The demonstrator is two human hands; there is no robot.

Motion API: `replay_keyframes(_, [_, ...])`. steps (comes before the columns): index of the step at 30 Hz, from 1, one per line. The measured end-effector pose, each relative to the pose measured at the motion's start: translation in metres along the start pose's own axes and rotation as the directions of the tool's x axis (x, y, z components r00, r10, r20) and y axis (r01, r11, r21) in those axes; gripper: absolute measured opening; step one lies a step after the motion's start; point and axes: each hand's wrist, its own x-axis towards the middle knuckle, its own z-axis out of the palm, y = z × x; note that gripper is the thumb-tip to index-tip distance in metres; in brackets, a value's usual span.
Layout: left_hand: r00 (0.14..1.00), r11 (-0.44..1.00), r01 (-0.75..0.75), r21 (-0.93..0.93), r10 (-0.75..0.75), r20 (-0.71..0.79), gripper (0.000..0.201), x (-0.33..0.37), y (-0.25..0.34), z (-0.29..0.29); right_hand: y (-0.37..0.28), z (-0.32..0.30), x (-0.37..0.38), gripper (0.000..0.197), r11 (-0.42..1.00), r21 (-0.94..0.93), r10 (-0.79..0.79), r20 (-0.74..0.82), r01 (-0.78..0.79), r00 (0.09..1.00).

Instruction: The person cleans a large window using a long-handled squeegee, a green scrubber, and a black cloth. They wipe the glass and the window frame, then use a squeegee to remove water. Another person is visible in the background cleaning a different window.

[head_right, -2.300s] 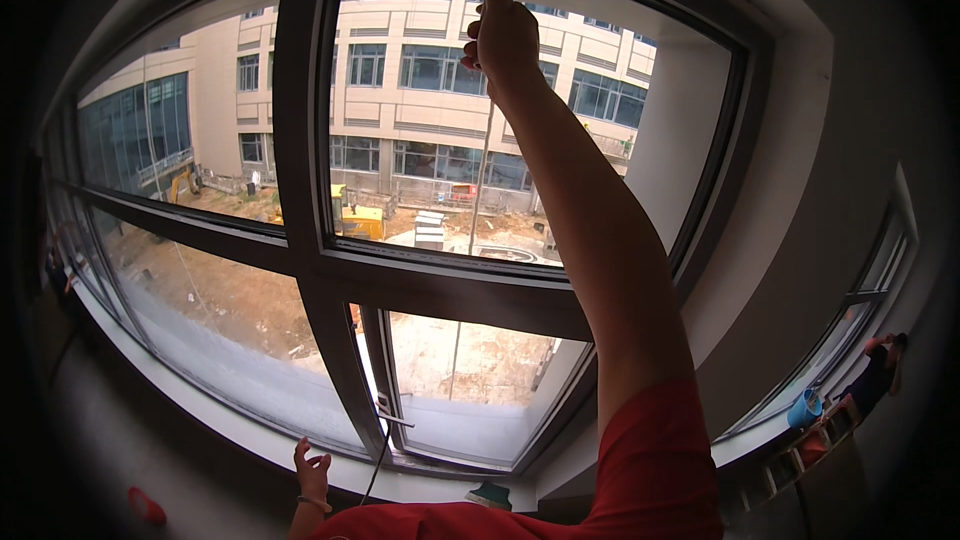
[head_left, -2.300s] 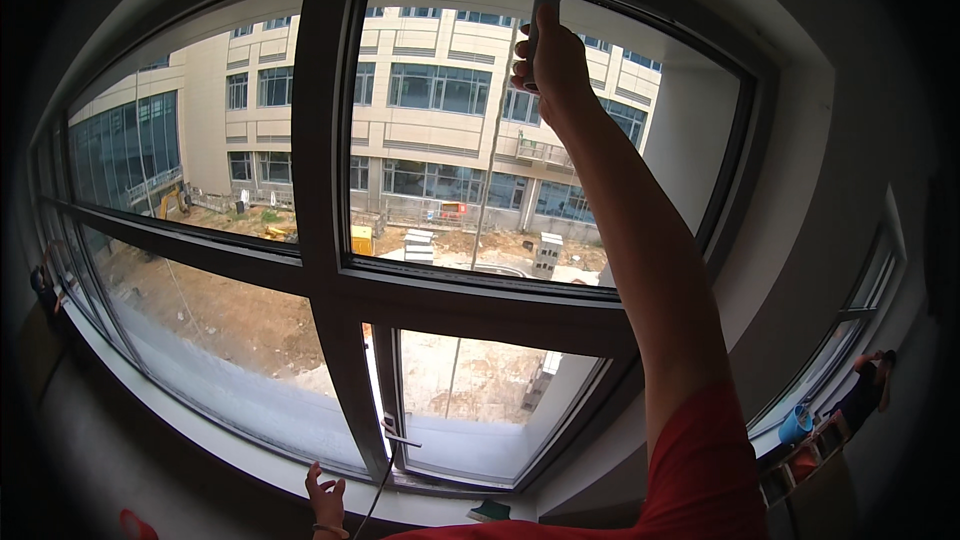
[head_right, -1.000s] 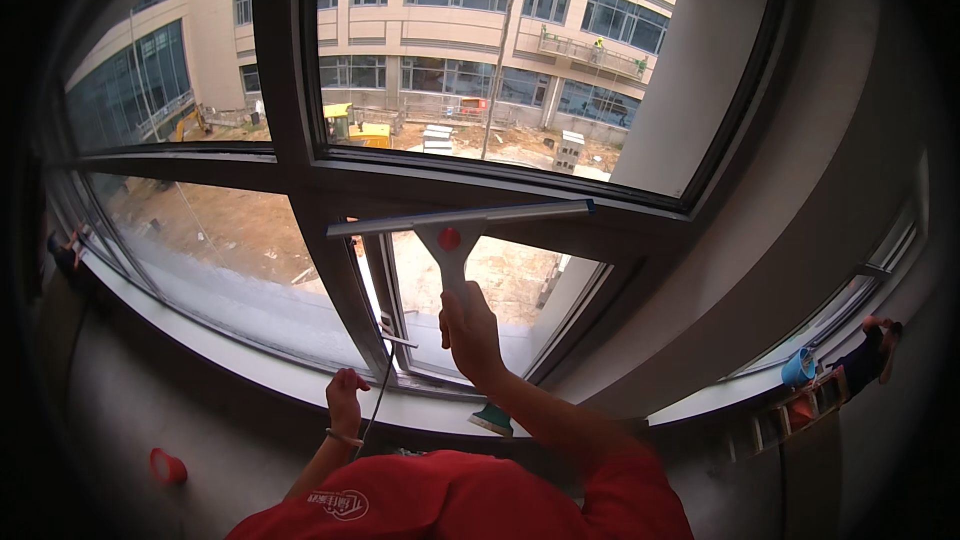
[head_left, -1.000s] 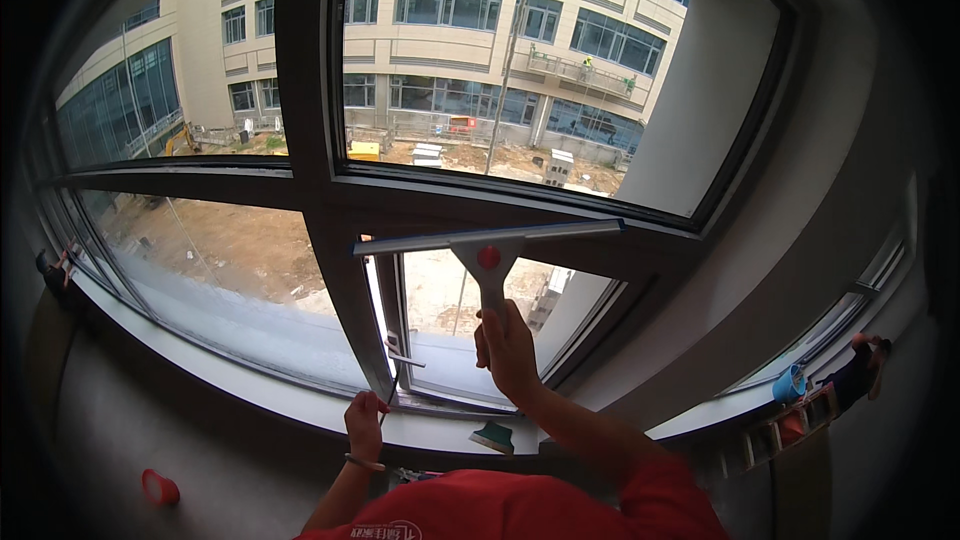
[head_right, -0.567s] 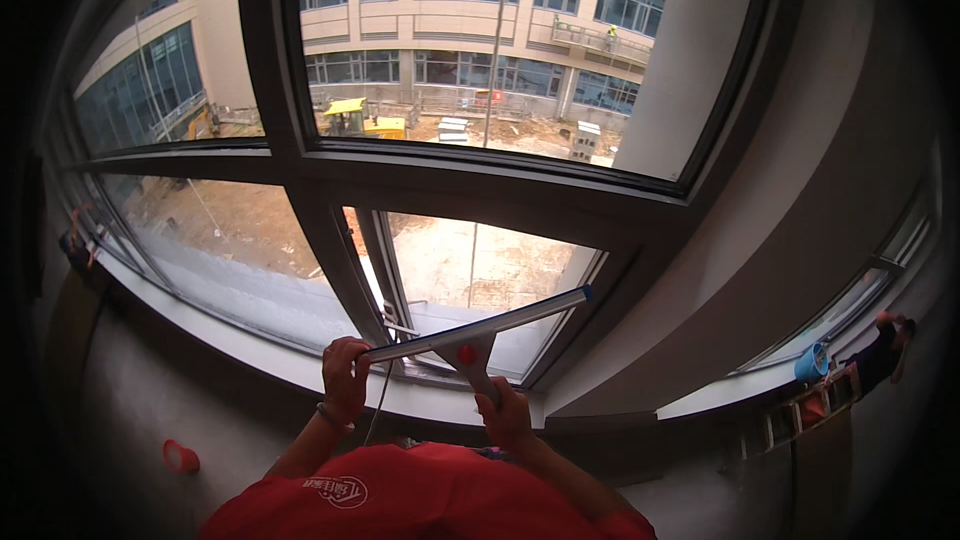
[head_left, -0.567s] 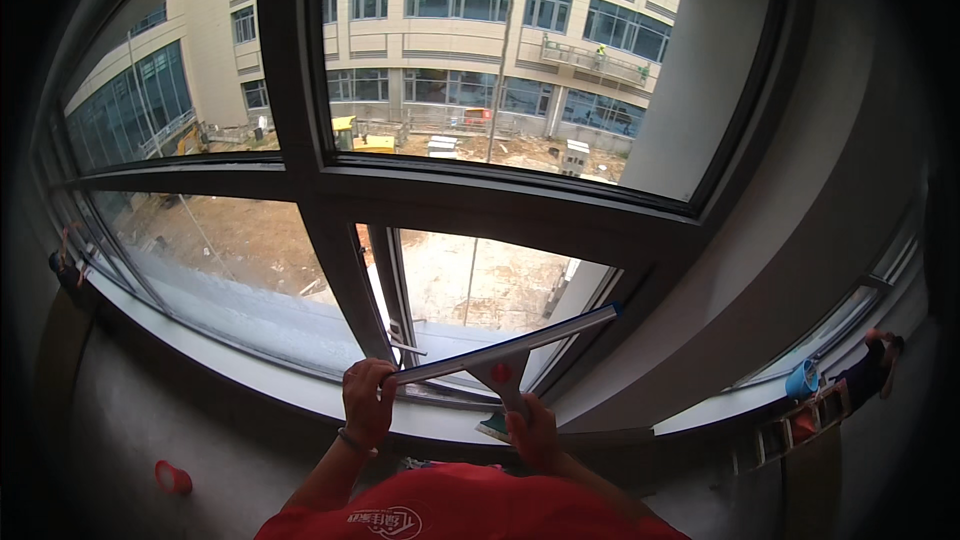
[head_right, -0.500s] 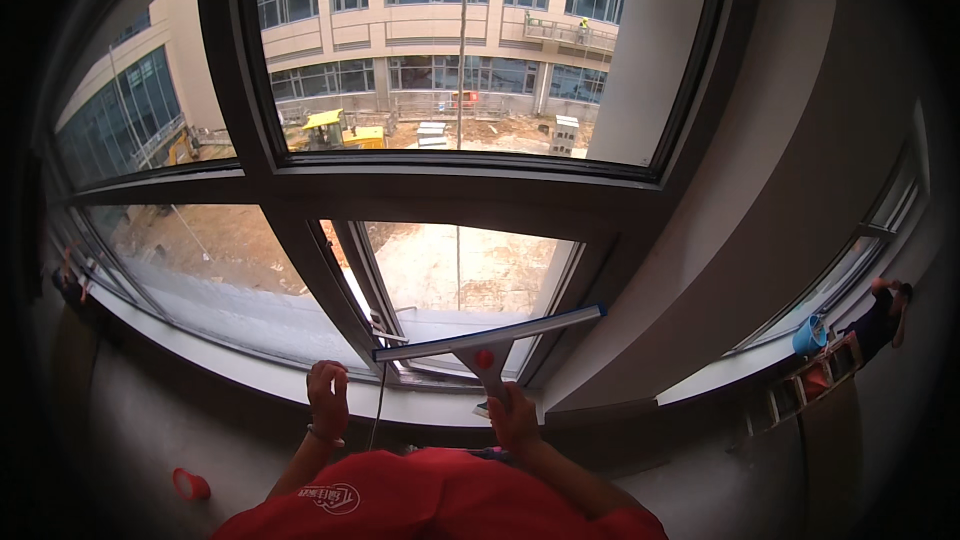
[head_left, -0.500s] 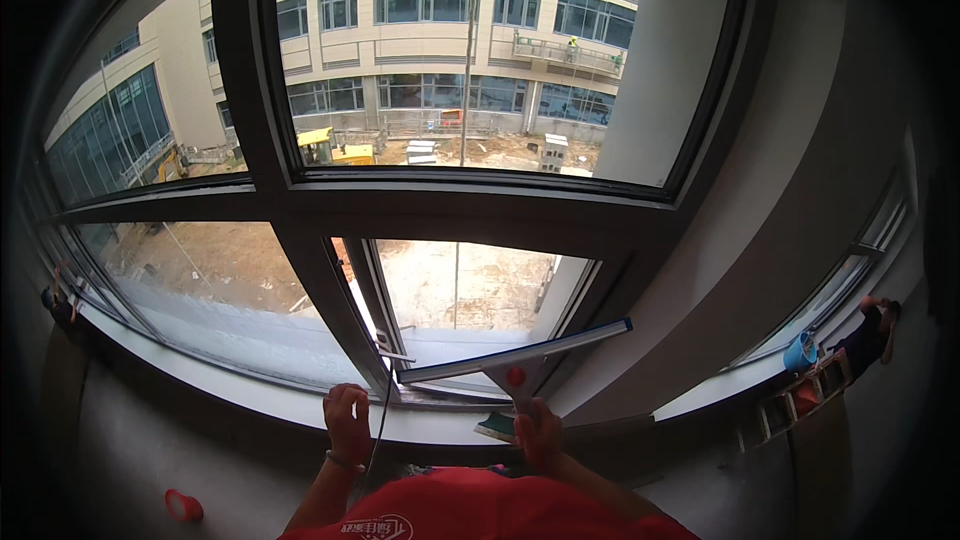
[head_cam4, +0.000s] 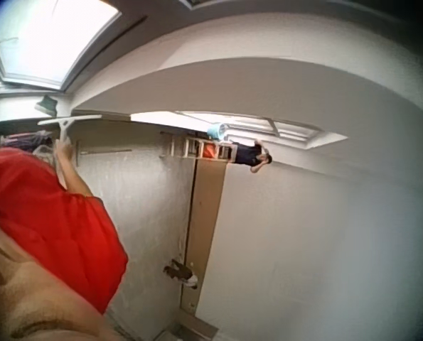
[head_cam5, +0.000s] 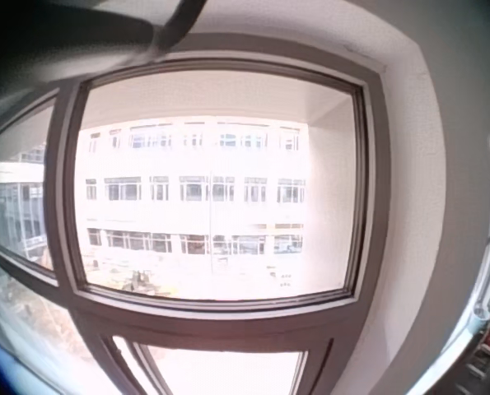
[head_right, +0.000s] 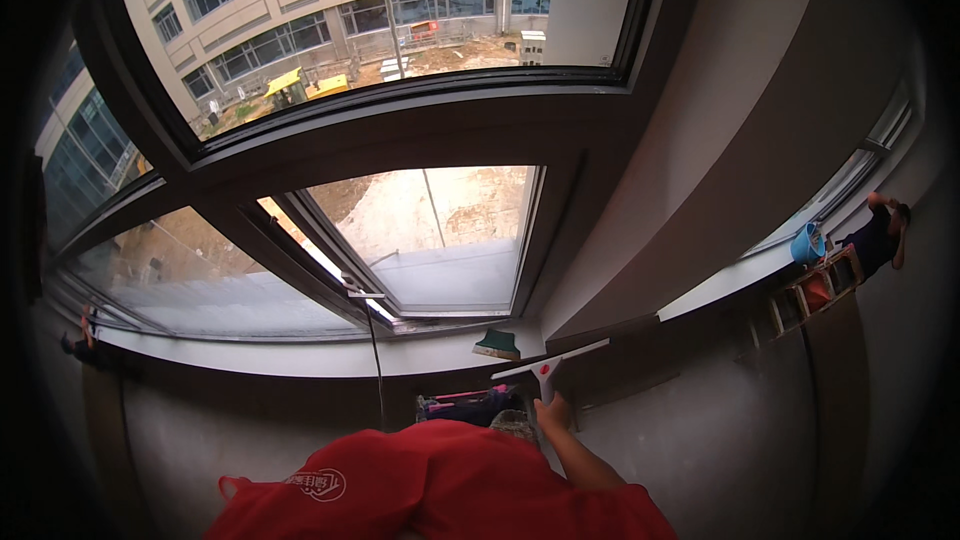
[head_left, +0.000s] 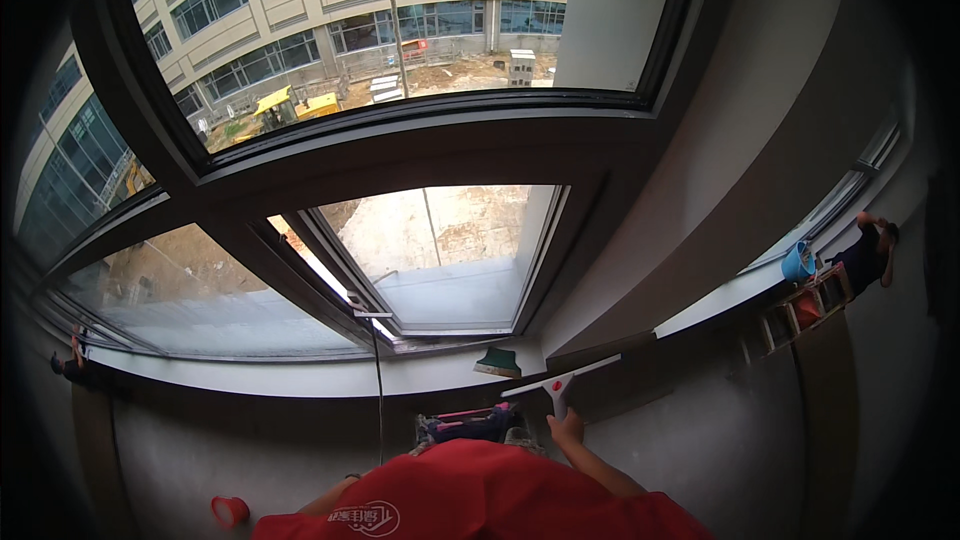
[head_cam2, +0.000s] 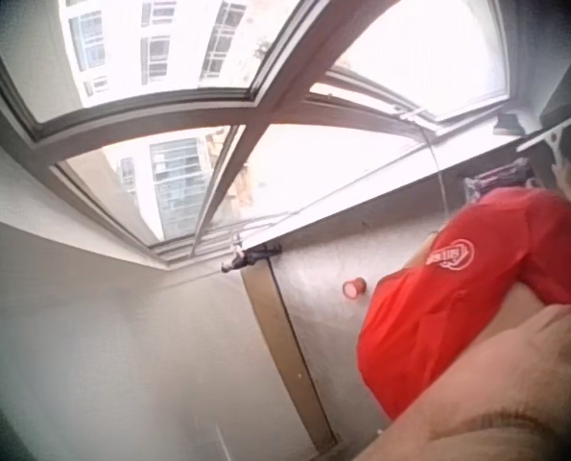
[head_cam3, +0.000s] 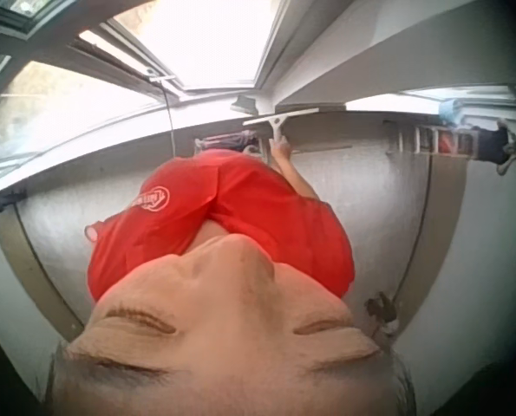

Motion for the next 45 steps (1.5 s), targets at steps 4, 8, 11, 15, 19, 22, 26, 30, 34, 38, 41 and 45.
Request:
replay_keyframes(4, [0.999,0.998,-0.025,0.05,0.026,-0.023,0.062,-0.008,0.035,0.009,0.006,0.042,0.005,0.04,0.983,0.18,0.018,0.041,-0.025,0.999])
replay_keyframes(8, [0.995,0.983,-0.063,0.172,0.075,-0.063,0.06,-0.003,0.044,-0.008,-0.03,0.033,0.005,0.03,0.766,0.432,0.359,0.327,-0.476,0.874])
replay_keyframes(11, [0.977,0.97,-0.014,0.242,0.066,-0.205,0.059,0.013,0.035,-0.031,-0.021,0.035,-0.001,0.03,0.727,0.44,0.421,0.321,-0.528,0.848])
replay_keyframes(15, [0.888,0.992,-0.119,0.04,0.124,-0.443,0.051,0.057,0.004,-0.056,-0.035,0.032,-0.029,0.026,0.746,0.447,0.464,0.182,-0.494,0.867])
replay_keyframes(19, [0.921,0.963,-0.154,0.221,0.221,-0.322,0.049,0.058,-0.007,-0.098,-0.064,0.04,-0.08,0.027,0.781,0.436,0.514,-0.041,-0.447,0.857])
replay_keyframes(22, [0.925,0.941,-0.181,0.284,0.261,-0.276,0.049,0.065,0.003,-0.123,-0.05,0.066,-0.109,0.039,0.861,0.282,0.489,-0.237,-0.423,0.839])
replay_keyframes(26, [0.857,0.868,-0.418,0.268,0.475,-0.202,0.046,0.089,0.05,-0.138,-0.046,0.086,-0.133,0.048,0.695,0.428,0.687,-0.16,-0.577,0.709])
replay_keyframes(30, [0.785,0.758,-0.578,0.304,0.618,-0.049,0.047,0.109,0.1,-0.125,-0.02,0.117,-0.144,0.052,0.598,0.461,0.785,-0.172,-0.656,0.595])
replay_keyframes(34, [0.704,0.641,-0.682,0.351,0.706,0.076,0.057,0.136,0.134,-0.093,-0.013,0.131,-0.142,0.054,0.569,0.312,0.821,-0.165,-0.761,0.546])
replay_keyframes(38, [0.641,0.52,-0.72,0.459,0.751,0.156,0.077,0.145,0.188,-0.073,0.027,0.163,-0.139,0.059,0.579,0.277,0.811,-0.105,-0.767,0.575])
replay_keyframes(41, [0.599,0.363,-0.738,0.569,0.741,0.303,0.087,0.161,0.212,-0.055,0.052,0.187,-0.138,0.065,0.517,0.257,0.855,-0.125,-0.816,0.503])
replay_keyframes(45, [0.528,0.222,-0.778,0.588,0.739,0.418,0.079,0.192,0.21,-0.027,0.102,0.22,-0.147,0.059,0.517,0.354,0.856,-0.229,-0.779,0.464])
